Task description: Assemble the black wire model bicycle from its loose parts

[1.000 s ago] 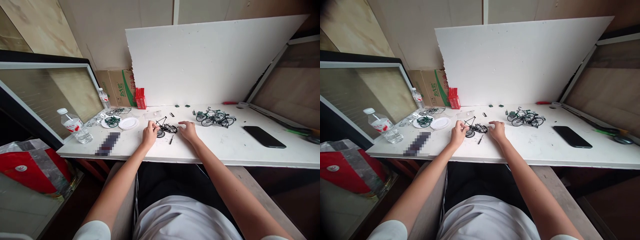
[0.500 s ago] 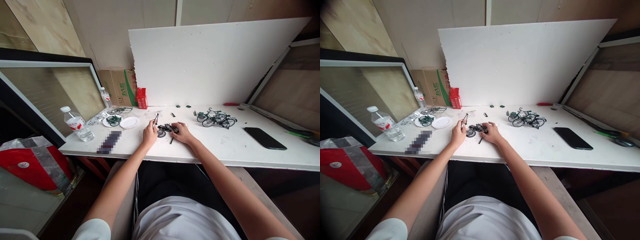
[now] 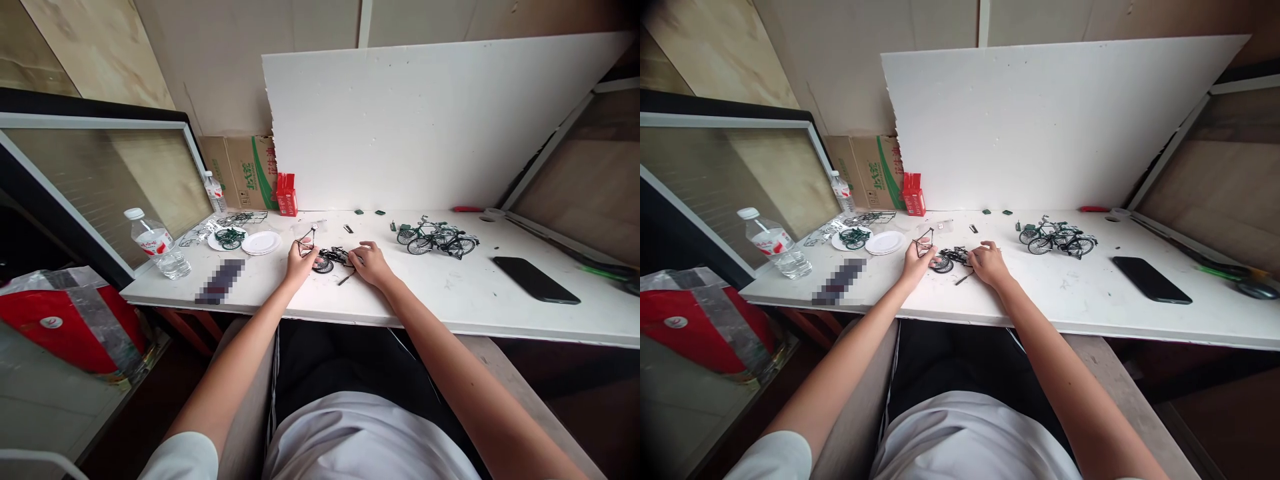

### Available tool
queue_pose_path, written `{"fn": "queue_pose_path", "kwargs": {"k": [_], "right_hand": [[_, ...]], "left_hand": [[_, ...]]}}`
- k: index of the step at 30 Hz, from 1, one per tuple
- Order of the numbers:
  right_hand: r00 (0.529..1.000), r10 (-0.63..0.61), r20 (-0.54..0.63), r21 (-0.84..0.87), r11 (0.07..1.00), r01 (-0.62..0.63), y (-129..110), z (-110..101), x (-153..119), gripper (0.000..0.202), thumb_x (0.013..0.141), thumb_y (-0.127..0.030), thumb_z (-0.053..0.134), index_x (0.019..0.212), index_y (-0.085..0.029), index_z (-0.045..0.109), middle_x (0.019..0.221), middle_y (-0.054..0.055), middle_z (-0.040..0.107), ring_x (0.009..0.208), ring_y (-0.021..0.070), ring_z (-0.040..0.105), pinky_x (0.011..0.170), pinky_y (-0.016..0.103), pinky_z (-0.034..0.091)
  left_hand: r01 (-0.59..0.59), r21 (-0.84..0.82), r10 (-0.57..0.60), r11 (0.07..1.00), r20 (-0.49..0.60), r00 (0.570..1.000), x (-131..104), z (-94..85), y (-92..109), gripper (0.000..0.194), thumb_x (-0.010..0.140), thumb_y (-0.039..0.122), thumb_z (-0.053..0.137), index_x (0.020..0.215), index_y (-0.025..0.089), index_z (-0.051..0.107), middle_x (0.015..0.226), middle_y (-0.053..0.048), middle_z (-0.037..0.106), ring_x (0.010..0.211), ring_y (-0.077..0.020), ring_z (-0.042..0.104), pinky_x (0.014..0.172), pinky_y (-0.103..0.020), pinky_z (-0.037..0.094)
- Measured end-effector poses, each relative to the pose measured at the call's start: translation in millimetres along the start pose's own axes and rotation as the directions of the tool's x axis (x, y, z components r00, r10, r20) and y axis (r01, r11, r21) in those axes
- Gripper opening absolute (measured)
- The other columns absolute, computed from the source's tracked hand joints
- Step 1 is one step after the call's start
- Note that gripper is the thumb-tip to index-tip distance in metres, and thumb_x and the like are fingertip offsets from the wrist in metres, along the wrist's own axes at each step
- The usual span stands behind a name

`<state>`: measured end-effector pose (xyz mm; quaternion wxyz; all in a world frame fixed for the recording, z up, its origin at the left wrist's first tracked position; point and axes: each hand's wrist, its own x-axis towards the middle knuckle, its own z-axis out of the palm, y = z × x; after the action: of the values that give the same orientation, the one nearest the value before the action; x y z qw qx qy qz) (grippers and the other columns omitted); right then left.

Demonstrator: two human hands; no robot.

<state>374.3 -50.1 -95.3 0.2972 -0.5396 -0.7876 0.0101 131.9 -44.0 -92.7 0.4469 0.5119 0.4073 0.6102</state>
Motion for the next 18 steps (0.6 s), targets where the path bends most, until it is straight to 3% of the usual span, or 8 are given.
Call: {"fn": "queue_pose_path", "kwargs": {"k": [3,7,12,18], "right_hand": [[1.0,0.011,0.025,-0.025,1.0,-0.011,-5.1,-4.3,-0.6,0.046,0.113,-0.037,0.04,0.086,-0.023,0.075,0.103,0.01,0.082,0.14,0.037,0.049,0.11,0.048,0.041],[0.999,0.0,0.037,-0.072,0.997,0.003,-10.3,-7.2,-0.7,0.049,0.113,-0.04,0.037,0.089,-0.021,0.075,0.105,0.014,0.08,0.135,0.0378,0.05,0.107,0.049,0.041],[0.998,-0.034,0.056,-0.121,0.992,0.041,-13.8,-6.7,-0.2,0.05,0.113,-0.04,0.036,0.094,-0.019,0.077,0.112,0.016,0.078,0.124,0.0346,0.055,0.105,0.047,0.041],[0.999,-0.019,0.048,-0.144,0.989,0.026,-14.5,-5.5,-0.2,0.04,0.11,-0.032,0.044,0.097,-0.018,0.078,0.113,0.015,0.079,0.123,0.0338,0.055,0.103,0.043,0.042]], "left_hand": [[0.051,-0.046,-0.051,0.998,-0.001,0.999,0.1,-0.6,4.1,0.05,0.084,0.033,0.086,0.122,0.018,0.055,0.101,-0.006,0.073,0.067,-0.0139,0.075,0.058,-0.023,0.052],[0.055,-0.056,-0.056,0.997,-0.011,0.998,-0.3,-2.3,5.1,0.048,0.081,0.032,0.089,0.115,0.017,0.059,0.089,-0.004,0.074,0.066,-0.0147,0.074,0.058,-0.023,0.051],[0.004,-0.037,-0.004,0.999,0.023,1.0,-0.3,-3.2,1.0,0.04,0.078,0.035,0.09,0.105,0.015,0.068,0.088,-0.007,0.078,0.071,-0.0189,0.077,0.066,-0.027,0.056],[0.008,-0.039,-0.005,0.999,0.077,0.997,-2.6,-4.2,-1.0,0.042,0.077,0.038,0.091,0.105,0.013,0.072,0.086,-0.009,0.08,0.075,-0.0222,0.08,0.072,-0.031,0.059]]}}
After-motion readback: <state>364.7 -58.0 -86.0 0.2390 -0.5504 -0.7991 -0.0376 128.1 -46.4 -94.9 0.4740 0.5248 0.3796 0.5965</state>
